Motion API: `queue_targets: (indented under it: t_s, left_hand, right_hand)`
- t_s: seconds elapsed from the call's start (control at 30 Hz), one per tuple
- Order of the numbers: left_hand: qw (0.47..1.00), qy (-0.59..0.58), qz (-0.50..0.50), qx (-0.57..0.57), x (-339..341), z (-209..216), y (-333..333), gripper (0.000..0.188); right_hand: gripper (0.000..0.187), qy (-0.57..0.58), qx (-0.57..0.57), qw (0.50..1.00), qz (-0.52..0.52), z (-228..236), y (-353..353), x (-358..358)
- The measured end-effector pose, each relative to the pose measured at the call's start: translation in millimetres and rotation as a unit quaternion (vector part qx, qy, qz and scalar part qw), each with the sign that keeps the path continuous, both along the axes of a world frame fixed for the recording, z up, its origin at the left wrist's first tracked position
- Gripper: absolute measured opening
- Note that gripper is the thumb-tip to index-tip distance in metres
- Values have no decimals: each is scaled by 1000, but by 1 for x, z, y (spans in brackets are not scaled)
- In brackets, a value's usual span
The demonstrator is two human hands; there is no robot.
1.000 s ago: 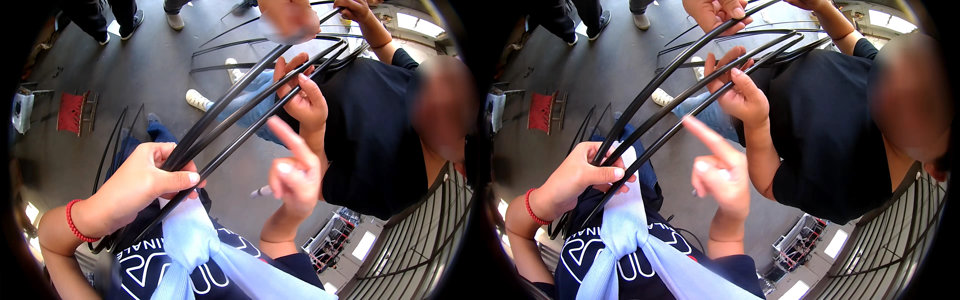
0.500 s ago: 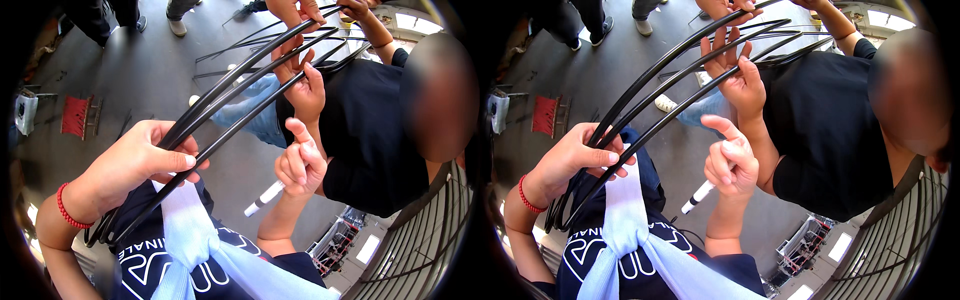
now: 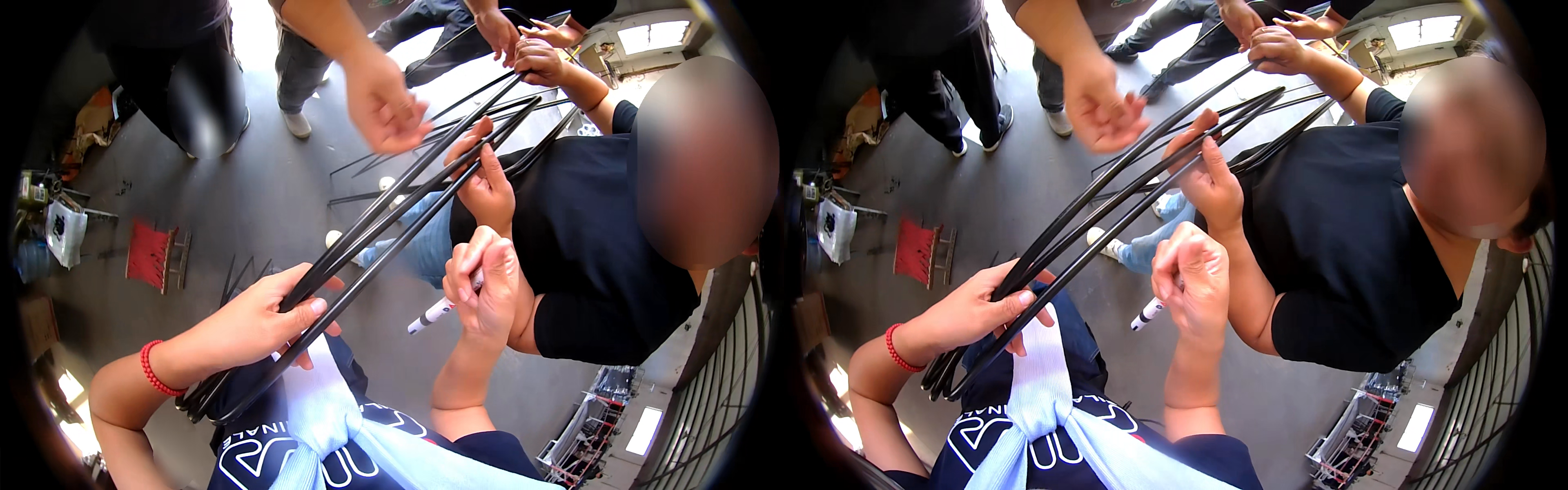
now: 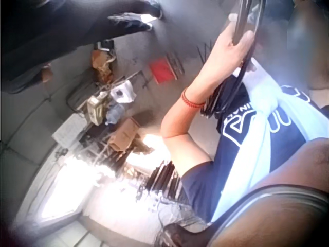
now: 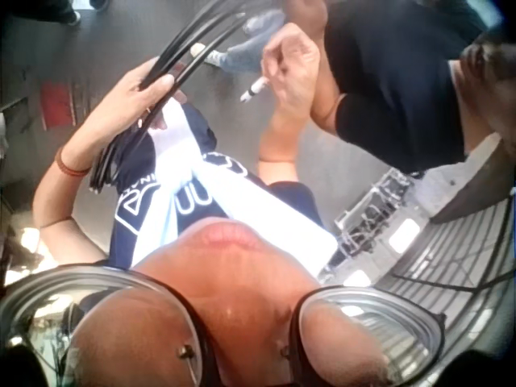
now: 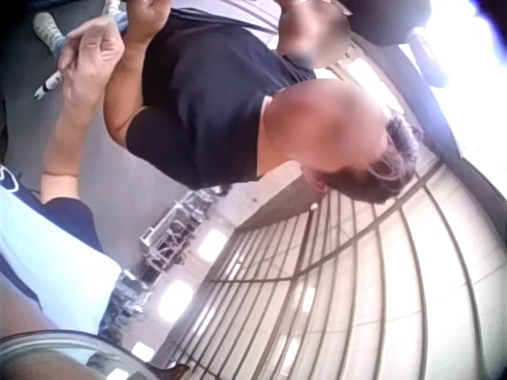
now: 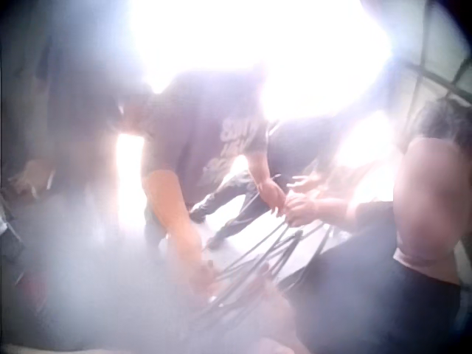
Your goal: The person marks black metal rods with a white marker in a workshop setting. They handle the rods individually, aligning them and applying marks before placing them into a storage rack.
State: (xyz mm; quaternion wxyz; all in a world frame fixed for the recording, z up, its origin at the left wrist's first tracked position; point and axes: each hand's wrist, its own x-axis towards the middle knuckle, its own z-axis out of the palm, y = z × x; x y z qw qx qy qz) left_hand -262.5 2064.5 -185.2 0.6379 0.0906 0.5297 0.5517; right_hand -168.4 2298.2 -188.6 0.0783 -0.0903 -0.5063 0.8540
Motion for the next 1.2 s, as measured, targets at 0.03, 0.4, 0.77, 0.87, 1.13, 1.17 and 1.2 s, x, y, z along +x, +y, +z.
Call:
queue_targets:
  t_s: [0.03, 0.4, 0.77, 0.87, 1.13, 1.17, 1.2]
  left_hand:
    - [1000, 2, -1, 9, 1, 4, 1, 38]
    - [999, 31, 28, -29, -8, 25, -28, 38]
    - [836, 543, -25, -74, -58, 37, -91, 45]
    - [769, 617, 2, -168, -69, 58, -122, 41]
    - [771, 631, 86, -12, 5, 99, -111, 35]
    - [769, 631, 102, -11, 10, 102, -98, 34]
    - [769, 627, 122, -7, 12, 101, -85, 33]
  right_hand:
    - [29, -30, 38, 999, -8, 10, 1, 0]
    - [21, -98, 86, 990, 56, 22, -14, 9]
    - [48, 147, -288, 894, 311, 25, -93, -57]
    - [34, 125, -226, 928, 269, 30, -103, -82]
    - [28, 135, -190, 951, 203, 19, -77, -82]
    - [27, 140, -194, 951, 197, 16, -72, -78]
    - [27, 140, -195, 951, 193, 12, -69, -73]
